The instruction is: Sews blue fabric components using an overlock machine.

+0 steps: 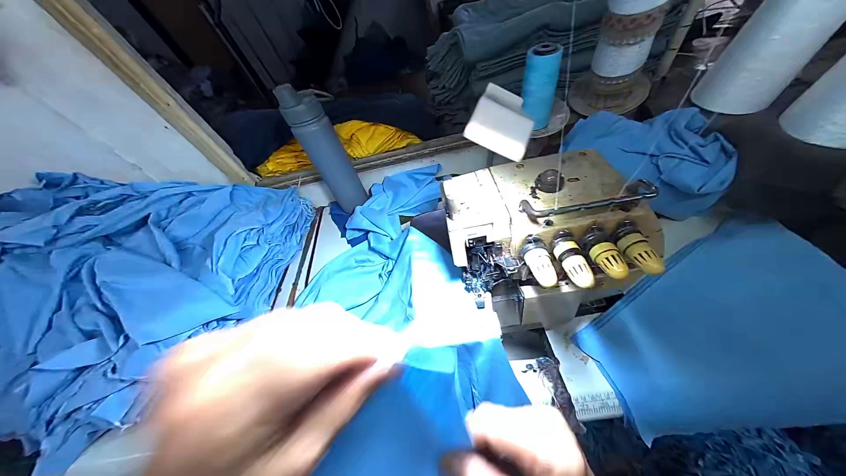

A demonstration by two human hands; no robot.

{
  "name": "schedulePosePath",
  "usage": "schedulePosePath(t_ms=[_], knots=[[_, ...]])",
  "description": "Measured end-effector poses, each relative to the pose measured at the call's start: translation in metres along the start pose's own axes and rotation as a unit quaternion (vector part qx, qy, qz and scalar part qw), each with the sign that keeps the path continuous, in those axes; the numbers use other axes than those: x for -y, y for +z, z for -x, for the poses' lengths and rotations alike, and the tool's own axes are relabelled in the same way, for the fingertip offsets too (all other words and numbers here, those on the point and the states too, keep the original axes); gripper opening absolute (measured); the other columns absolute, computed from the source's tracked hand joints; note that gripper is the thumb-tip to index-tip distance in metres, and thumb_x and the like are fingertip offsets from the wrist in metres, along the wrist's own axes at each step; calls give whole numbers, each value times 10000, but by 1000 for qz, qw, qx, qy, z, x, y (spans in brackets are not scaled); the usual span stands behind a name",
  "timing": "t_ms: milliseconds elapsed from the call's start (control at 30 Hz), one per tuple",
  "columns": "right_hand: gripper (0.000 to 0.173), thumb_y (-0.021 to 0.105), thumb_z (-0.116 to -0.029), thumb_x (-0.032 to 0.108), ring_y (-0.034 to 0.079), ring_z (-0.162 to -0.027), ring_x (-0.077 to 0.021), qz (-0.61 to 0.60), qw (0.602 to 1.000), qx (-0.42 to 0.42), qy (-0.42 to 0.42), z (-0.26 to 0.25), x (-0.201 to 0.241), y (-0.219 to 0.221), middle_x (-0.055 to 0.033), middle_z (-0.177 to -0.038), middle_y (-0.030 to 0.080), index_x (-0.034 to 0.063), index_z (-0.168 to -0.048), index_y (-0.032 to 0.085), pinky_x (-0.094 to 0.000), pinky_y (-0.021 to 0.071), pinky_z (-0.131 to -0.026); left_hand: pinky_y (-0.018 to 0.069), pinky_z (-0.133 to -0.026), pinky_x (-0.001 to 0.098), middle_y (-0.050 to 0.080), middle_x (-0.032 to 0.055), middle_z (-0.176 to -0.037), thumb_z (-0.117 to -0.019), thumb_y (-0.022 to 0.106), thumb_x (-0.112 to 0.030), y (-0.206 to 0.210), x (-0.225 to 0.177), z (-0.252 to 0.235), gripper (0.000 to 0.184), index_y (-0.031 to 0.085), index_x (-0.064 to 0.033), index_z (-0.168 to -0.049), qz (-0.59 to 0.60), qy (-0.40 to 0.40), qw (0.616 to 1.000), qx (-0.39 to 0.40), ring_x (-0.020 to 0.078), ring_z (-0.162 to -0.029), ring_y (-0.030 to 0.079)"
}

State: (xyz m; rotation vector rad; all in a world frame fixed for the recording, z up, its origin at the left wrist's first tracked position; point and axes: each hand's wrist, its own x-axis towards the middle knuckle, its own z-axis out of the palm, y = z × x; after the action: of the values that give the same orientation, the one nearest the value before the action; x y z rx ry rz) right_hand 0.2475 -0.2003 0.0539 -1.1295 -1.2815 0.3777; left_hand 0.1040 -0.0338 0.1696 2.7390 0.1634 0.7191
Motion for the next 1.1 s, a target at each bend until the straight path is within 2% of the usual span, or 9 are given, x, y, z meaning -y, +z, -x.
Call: schedulePosePath(t_ms=[33, 233, 333, 467, 567, 667, 867, 1000, 1100], knots=[[143, 666, -931, 46, 612, -630, -52, 6, 999, -30, 43, 7, -24, 0, -93, -700, 659, -53, -830, 682, -175, 499, -588, 540, -775, 185, 720, -22, -874, -982, 614, -202, 34, 24, -11, 203, 762, -104, -883, -33, 4, 999, -31, 17, -853, 661], [139, 689, -921, 116, 582, -558, -5, 51, 976, -85, 193, 40, -88, -4, -21, -660, 655, -11, -865, 704, -176, 499, -544, 483, -865, 358, 711, -81, -859, -964, 605, -241, 151, 60, -12, 183, 780, -198, -934, -23, -90, 995, -48, 80, -864, 651], [112, 673, -934, 49, 641, -623, 10, 10, 973, -109, 205, 40, -79, -4, -21, -754, 720, -44, -985, 707, -165, 546, -588, 433, -893, 337, 696, -90, -827, -970, 621, -256, 160, 57, -11, 180, 779, -197, -905, -3, -92, 992, -86, 39, -824, 624], [83, 716, -904, 93, 624, -822, -40, 103, 975, -169, 101, 46, -92, -4, -36, -818, 679, 30, -851, 726, -157, 512, -769, 517, -711, 135, 684, -67, -821, -978, 618, -185, 155, 56, -22, 179, 777, -126, -920, 83, -97, 989, -76, -22, -771, 630], [72, 756, -885, 133, 558, -964, -14, 104, 970, -197, 93, 46, -100, -5, -18, -963, 596, 92, -842, 715, -123, 461, -868, 515, -696, 113, 679, -65, -809, -944, 651, -142, 154, 56, -34, 136, 774, -114, -893, 113, -107, 986, -62, -30, -757, 630], [68, 754, -868, 77, 637, -1017, -52, 73, 973, -196, 103, 47, -103, -5, -60, -992, 695, 41, -825, 715, -167, 522, -908, 516, -673, 114, 674, -80, -797, -926, 662, -159, 155, 59, -37, 114, 755, -137, -864, 105, -122, 986, -40, -37, -744, 629], [47, 714, -855, -21, 696, -871, -35, -36, 977, -140, 158, 54, -91, -1, -74, -855, 733, -46, -821, 692, -181, 574, -795, 477, -589, 165, 613, -113, -729, -936, 632, -232, 150, 57, -32, 163, 719, -189, -804, 58, -130, 990, 17, -25, -673, 592], [270, 643, -853, -94, 645, -680, 39, -135, 950, -163, 231, 55, -79, -2, 108, -757, 680, 111, -992, 536, -159, 542, -636, 499, -604, 191, 594, -66, -752, -948, 623, -222, 156, 51, -30, 179, 693, -159, -795, -10, -97, 995, -2, 30, -692, 596], [344, 628, -820, -113, 610, -662, 56, -185, 936, -180, 240, 55, -75, -10, 145, -755, 643, 170, -977, 514, -136, 510, -613, 544, -649, 275, 625, 24, -787, -963, 598, -146, 161, 45, -23, 191, 715, -89, -824, -92, -24, 995, -32, 151, -735, 636]])
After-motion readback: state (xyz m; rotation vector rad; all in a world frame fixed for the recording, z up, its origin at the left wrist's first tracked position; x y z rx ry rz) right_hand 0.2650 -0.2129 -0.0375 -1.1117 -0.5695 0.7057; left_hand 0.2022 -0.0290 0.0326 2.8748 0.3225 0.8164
